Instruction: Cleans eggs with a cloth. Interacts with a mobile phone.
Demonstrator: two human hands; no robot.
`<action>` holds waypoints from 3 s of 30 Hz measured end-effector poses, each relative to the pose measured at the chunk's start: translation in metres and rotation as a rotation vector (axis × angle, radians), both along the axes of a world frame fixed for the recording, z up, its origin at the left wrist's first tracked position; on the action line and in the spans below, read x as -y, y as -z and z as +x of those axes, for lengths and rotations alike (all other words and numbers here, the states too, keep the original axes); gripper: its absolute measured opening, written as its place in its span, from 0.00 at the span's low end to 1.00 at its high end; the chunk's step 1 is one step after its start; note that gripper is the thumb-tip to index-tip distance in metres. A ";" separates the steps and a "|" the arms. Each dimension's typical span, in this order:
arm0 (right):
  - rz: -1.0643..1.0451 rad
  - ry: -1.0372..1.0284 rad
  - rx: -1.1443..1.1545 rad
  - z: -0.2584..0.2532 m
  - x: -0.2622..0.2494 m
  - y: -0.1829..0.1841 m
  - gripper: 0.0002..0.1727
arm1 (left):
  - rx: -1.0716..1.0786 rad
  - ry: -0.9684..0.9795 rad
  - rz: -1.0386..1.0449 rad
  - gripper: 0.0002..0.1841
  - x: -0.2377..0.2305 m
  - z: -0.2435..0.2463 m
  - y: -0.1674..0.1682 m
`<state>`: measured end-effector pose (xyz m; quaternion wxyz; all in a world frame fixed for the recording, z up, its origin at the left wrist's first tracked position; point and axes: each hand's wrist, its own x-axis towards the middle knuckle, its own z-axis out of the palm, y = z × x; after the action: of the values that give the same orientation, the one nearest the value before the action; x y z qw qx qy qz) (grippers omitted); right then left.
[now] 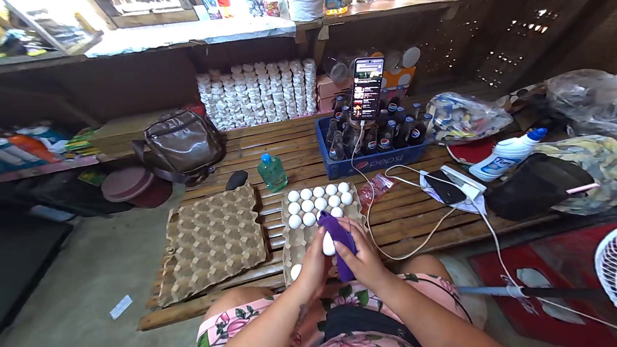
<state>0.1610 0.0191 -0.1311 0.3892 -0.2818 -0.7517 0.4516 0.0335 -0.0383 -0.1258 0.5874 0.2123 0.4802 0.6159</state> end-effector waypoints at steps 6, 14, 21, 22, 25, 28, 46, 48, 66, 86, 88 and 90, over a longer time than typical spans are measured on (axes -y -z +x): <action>0.351 0.051 0.001 -0.008 0.005 0.018 0.21 | -0.010 -0.051 -0.017 0.32 0.001 -0.001 0.005; 0.028 0.029 -0.014 0.002 -0.006 0.004 0.29 | -0.173 0.107 0.045 0.26 0.002 0.000 0.008; 0.246 0.040 0.016 -0.004 0.004 0.015 0.24 | 0.052 -0.107 -0.061 0.30 -0.005 -0.005 -0.006; 0.280 0.043 0.009 -0.005 0.004 0.017 0.23 | -0.015 -0.090 -0.057 0.31 -0.004 -0.005 -0.005; 0.331 0.048 -0.002 -0.004 -0.001 0.016 0.21 | -0.198 0.044 -0.002 0.32 0.002 -0.004 0.005; 0.218 0.038 0.008 -0.001 -0.004 0.010 0.23 | -0.265 0.115 0.033 0.31 0.002 -0.004 0.011; 0.242 -0.158 -0.028 -0.010 -0.033 0.015 0.18 | -0.121 -0.037 -0.073 0.26 0.002 0.000 0.012; 0.212 -0.183 -0.068 -0.017 -0.047 0.016 0.19 | -0.069 -0.062 -0.023 0.28 -0.003 -0.002 0.010; 0.162 -0.224 -0.238 -0.011 -0.077 0.039 0.18 | -0.013 -0.048 0.102 0.17 -0.018 -0.014 0.020; -0.236 -0.317 -0.271 -0.007 -0.084 0.039 0.21 | -0.125 -0.090 0.209 0.19 -0.018 -0.023 0.032; -0.221 -0.331 -0.276 -0.008 -0.084 0.041 0.22 | -0.124 -0.087 0.217 0.19 -0.018 -0.023 0.032; -0.133 -0.327 -0.266 -0.008 -0.083 0.041 0.20 | -0.098 -0.095 0.216 0.19 -0.018 -0.023 0.032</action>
<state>0.1527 0.1016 -0.1721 0.3871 -0.1193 -0.6982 0.5903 0.0108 -0.0205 -0.1582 0.5069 0.2811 0.4486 0.6803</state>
